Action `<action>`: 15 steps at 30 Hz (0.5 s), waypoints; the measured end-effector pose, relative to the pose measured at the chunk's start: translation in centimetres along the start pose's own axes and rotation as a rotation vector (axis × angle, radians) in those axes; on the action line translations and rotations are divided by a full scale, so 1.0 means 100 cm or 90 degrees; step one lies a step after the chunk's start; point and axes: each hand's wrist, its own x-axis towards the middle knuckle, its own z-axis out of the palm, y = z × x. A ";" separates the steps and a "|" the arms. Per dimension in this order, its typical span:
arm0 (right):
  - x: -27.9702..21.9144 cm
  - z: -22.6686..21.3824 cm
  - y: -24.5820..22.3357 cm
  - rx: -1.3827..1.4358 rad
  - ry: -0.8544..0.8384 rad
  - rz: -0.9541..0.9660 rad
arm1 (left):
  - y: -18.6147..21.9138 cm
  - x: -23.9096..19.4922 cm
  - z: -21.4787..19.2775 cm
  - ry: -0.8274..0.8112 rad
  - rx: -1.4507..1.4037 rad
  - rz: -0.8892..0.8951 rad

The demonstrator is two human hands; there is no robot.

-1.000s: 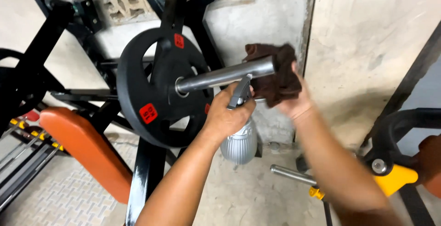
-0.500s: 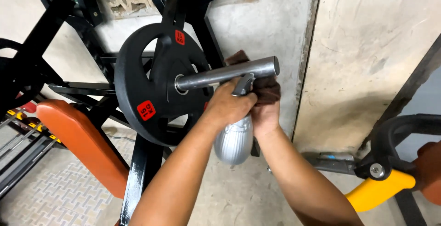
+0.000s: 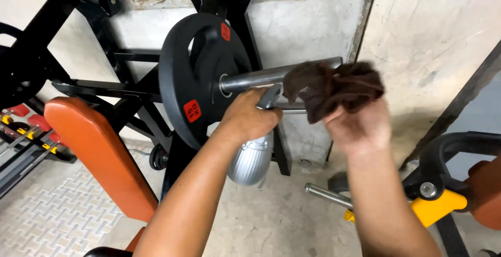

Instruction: Wiping down and sanitizing various gym machines using a spray bottle and a cloth.

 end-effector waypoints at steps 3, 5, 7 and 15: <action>0.008 0.035 0.005 -0.166 0.094 -0.102 | -0.030 0.001 0.008 0.058 -0.054 0.001; 0.018 0.030 0.002 -0.327 0.050 -0.226 | -0.037 -0.003 0.008 0.059 -0.082 0.003; 0.029 0.028 -0.001 -0.485 0.003 -0.346 | -0.046 -0.008 0.007 0.061 -0.110 -0.001; 0.081 0.013 0.056 -1.750 -0.195 -0.114 | -0.048 -0.050 -0.022 0.071 -0.195 -0.076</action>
